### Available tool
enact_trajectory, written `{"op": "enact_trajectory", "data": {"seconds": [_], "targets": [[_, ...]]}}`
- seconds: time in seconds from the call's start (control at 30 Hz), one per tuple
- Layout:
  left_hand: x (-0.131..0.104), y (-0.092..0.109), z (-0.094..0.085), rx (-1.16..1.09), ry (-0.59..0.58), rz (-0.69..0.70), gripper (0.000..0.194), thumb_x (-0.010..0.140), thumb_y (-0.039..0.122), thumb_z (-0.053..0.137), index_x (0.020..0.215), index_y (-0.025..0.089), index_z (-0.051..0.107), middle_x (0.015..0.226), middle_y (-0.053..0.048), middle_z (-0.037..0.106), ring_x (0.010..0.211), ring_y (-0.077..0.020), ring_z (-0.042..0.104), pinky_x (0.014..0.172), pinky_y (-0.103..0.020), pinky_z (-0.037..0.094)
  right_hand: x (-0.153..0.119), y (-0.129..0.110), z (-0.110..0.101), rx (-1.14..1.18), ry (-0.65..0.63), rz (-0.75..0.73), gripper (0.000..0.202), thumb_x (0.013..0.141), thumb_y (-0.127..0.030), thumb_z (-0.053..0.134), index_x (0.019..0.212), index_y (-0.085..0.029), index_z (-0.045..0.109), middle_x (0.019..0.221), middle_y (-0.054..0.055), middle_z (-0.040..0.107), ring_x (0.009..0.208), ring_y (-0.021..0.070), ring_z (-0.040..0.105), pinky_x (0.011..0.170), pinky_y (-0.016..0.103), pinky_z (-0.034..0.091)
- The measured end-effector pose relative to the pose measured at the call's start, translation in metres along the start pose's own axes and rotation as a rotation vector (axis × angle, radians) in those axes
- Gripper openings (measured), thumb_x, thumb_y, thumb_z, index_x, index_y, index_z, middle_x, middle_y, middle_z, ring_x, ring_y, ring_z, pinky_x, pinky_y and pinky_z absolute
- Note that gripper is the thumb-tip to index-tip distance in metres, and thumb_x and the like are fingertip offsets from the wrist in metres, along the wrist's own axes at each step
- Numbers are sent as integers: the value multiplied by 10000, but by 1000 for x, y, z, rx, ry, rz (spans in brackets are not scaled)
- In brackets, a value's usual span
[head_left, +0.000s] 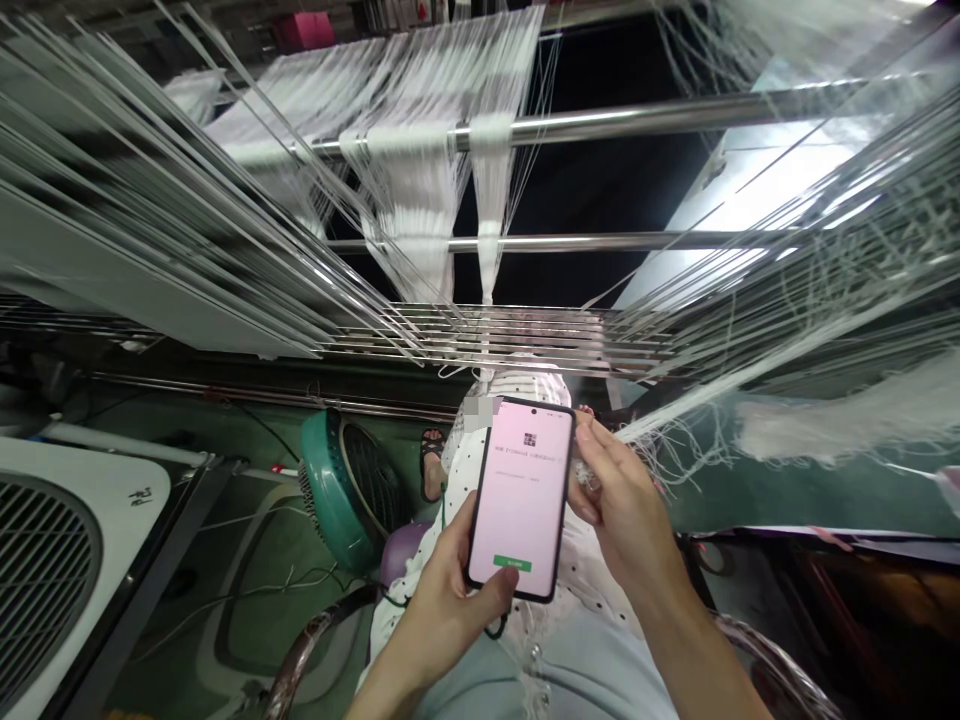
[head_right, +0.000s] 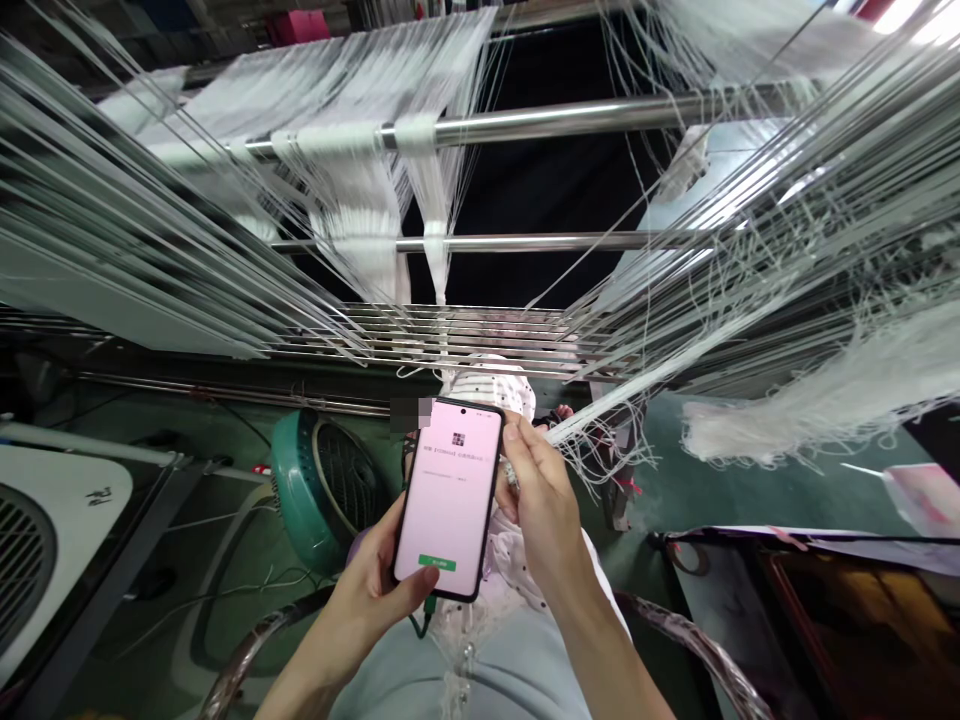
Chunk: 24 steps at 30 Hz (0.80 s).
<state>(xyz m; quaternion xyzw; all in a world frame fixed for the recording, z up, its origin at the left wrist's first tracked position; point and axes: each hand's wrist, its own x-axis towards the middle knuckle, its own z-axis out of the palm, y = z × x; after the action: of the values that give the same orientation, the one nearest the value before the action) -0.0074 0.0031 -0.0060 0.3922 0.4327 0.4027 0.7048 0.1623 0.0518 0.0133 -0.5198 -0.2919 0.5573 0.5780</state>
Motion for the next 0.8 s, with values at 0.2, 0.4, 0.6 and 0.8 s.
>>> {"op": "enact_trajectory", "data": {"seconds": [0.2,0.4,0.6,0.8], "targets": [[-1,0,1,-5,22,-27,735,810,333,768,1466,219,458,1473,-88,525,1412,-315,400,1131,-371,376,1,1,0,11,11,9,297,878,-469,665,1000,-198,669,582,-73,369,413,57,216,398,221,109],[0,0,0,4,0,-10,741,821,321,762,1479,213,440,1472,-89,525,1401,-312,415,1133,-366,373,1,3,-1,18,28,15,311,878,-480,669,1022,-203,677,566,-74,365,406,55,218,400,223,100],[0,-3,-4,44,-28,-1,756,857,326,729,1518,221,377,1513,-100,475,1406,-322,405,1147,-393,349,1,2,-3,-4,3,27,294,898,-488,651,991,-211,677,541,-75,345,403,61,216,409,247,117],[-1,-8,-5,22,6,2,780,836,328,749,1517,229,382,1538,-97,440,1426,-335,372,1162,-419,333,2,3,-2,1,43,19,309,858,-500,687,976,-215,677,526,-75,355,396,60,238,397,240,117]]}}
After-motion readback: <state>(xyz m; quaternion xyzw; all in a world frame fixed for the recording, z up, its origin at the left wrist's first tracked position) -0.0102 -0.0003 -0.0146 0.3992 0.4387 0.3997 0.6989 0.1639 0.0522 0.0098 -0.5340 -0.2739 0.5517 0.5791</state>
